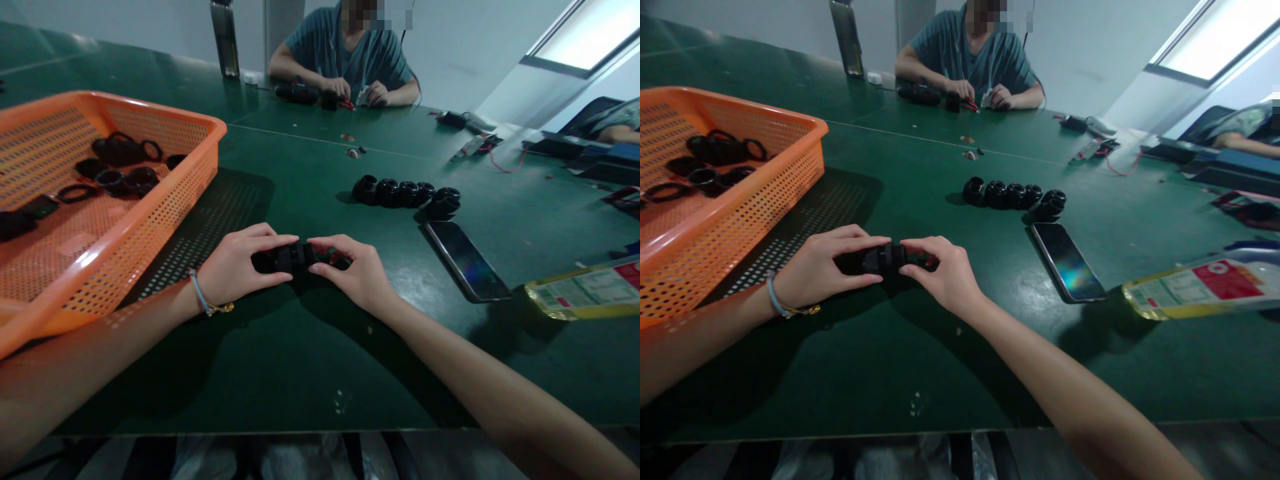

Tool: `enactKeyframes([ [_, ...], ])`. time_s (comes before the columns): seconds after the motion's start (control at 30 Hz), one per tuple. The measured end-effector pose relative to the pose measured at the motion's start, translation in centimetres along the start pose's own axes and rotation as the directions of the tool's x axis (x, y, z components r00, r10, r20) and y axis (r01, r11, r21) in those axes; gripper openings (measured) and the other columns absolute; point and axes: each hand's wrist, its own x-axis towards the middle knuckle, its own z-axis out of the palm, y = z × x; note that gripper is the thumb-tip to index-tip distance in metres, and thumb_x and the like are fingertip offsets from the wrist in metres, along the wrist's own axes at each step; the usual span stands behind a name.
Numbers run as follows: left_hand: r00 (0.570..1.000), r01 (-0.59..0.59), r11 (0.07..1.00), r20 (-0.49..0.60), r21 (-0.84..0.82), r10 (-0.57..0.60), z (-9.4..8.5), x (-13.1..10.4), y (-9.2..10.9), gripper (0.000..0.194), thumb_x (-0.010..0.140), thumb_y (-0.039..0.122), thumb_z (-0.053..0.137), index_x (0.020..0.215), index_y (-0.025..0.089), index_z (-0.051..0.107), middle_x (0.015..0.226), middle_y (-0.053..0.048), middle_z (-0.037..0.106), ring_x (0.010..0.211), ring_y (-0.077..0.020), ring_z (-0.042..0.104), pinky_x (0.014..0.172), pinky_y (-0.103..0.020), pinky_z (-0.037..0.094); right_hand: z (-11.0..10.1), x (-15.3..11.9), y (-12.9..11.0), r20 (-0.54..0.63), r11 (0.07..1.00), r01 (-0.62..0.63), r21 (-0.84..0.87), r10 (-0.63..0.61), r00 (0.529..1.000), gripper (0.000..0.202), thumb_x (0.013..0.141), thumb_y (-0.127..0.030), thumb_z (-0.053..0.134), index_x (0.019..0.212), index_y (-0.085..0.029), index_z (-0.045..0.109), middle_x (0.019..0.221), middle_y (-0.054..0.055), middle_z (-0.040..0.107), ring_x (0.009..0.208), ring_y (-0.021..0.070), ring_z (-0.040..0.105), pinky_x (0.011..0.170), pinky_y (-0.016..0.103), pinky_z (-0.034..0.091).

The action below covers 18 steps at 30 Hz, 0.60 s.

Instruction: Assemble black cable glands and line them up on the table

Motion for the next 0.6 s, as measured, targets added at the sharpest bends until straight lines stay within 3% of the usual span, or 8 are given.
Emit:
enactKeyframes([
  [0.27, 0.999, -0.039, 0.999, -0.015, 0.008, 0.039, 0.01, -0.12, -0.14, 0.043, 0.076, 0.034, 0.066, 0.113, 0.015, 0.064, 0.089, -0.004, 0.062, 0.077, -0.0137, 0.06, 0.076, -0.025, 0.05, 0.07, -0.06, 0.09, -0.003, 1.0, -0.005, 0.005, 0.005, 1.0, 0.031, 0.07, -0.01, 0.069, 0.099, -0.021, 0.069, 0.088, 0.001, 0.071, 0.081, 0.0153, 0.062, 0.067, 0.029, 0.05],
  [0.6, 1.0, -0.005, 1.0, -0.003, 0.008, 0.005, 0.02, 0.01, 0.01, 0.043, 0.075, 0.036, 0.066, 0.114, 0.018, 0.064, 0.09, -0.004, 0.063, 0.078, -0.0144, 0.06, 0.077, -0.027, 0.05, -0.01, 0.02, 0.07, 0.005, 1.0, -0.014, -0.003, 0.014, 1.0, 0.029, 0.071, -0.013, 0.07, 0.099, -0.022, 0.069, 0.088, 0.002, 0.072, 0.081, 0.0158, 0.063, 0.066, 0.029, 0.049],
])
